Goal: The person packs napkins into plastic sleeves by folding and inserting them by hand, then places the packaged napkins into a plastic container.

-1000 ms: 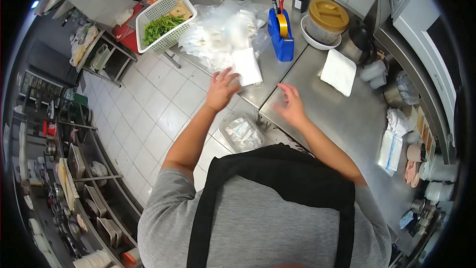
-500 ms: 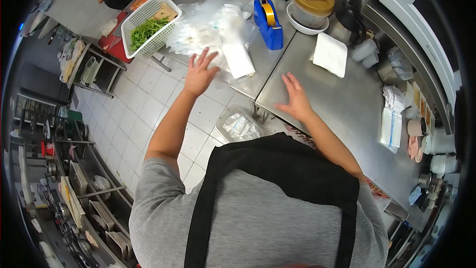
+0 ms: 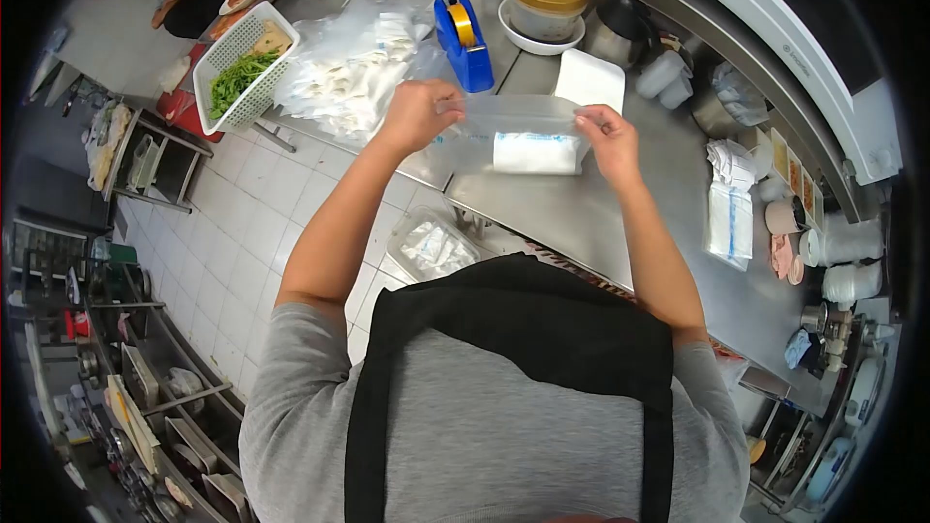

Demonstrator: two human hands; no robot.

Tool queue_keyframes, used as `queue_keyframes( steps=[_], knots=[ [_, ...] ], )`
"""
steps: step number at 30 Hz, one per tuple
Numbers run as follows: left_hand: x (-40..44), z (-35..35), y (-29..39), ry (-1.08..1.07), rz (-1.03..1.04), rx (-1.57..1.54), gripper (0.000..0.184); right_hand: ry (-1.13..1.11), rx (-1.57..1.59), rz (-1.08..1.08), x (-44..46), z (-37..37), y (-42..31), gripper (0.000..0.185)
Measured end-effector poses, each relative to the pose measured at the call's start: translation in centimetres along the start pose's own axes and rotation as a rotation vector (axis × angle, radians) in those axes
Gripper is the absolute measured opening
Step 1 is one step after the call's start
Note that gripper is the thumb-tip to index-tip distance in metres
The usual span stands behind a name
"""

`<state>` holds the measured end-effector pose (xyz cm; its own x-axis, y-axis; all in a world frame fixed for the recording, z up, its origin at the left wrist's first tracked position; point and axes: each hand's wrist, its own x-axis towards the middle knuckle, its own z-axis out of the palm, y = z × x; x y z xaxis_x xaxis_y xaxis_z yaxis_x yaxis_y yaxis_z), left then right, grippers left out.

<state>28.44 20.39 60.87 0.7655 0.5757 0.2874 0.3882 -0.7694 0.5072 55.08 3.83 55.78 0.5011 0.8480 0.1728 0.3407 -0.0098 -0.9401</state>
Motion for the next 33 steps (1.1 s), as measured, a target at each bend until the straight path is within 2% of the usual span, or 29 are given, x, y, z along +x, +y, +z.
queue_keyframes(
  steps=[3,7,10,12,16,19,20,22,26,29,33],
  knots=[
    [-0.7,-0.4,2.2,0.085,0.087,-0.141,0.014,0.073,-0.238,-0.241,-2.3,-2.8,-3.0,0.010],
    [-4.6,3.0,2.0,0.069,0.241,-0.026,0.018,-0.168,-0.476,-0.642,-5.2,-5.0,1.2,0.024],
    [-8.5,7.5,0.9,0.051,0.267,0.023,0.019,-0.338,-0.494,-0.663,-7.8,-5.2,5.8,0.026],
    [-10.2,9.4,0.6,-0.005,0.241,-0.036,0.020,-0.394,-0.468,-0.622,-9.0,-5.4,7.0,0.025],
    [-11.2,10.9,-0.5,0.060,0.144,-0.198,0.020,-0.423,-0.444,-0.645,-8.6,-5.9,7.7,0.020],
    [-10.7,11.1,-0.6,0.128,-0.107,-0.255,0.013,-0.266,-0.472,-0.384,-7.8,-5.1,8.0,0.012],
    [-10.2,11.4,-0.6,0.155,-0.158,-0.303,0.007,-0.232,-0.365,-0.247,-7.4,-4.6,8.1,0.011],
    [-9.1,11.6,-0.1,0.162,-0.330,-0.193,0.011,-0.160,-0.151,0.032,-6.5,-3.2,7.6,0.016],
    [-7.4,13.1,0.3,0.340,-0.548,-0.119,0.024,0.025,-0.367,0.034,-5.1,-1.5,8.0,0.023],
    [-6.9,13.5,1.2,0.409,-0.554,0.072,0.021,0.090,-0.539,0.001,-4.6,-1.2,7.9,0.025],
    [-7.4,13.9,0.8,0.354,-0.488,0.219,0.013,0.084,-0.689,0.029,-3.7,-1.1,7.4,0.028]
  ],
)
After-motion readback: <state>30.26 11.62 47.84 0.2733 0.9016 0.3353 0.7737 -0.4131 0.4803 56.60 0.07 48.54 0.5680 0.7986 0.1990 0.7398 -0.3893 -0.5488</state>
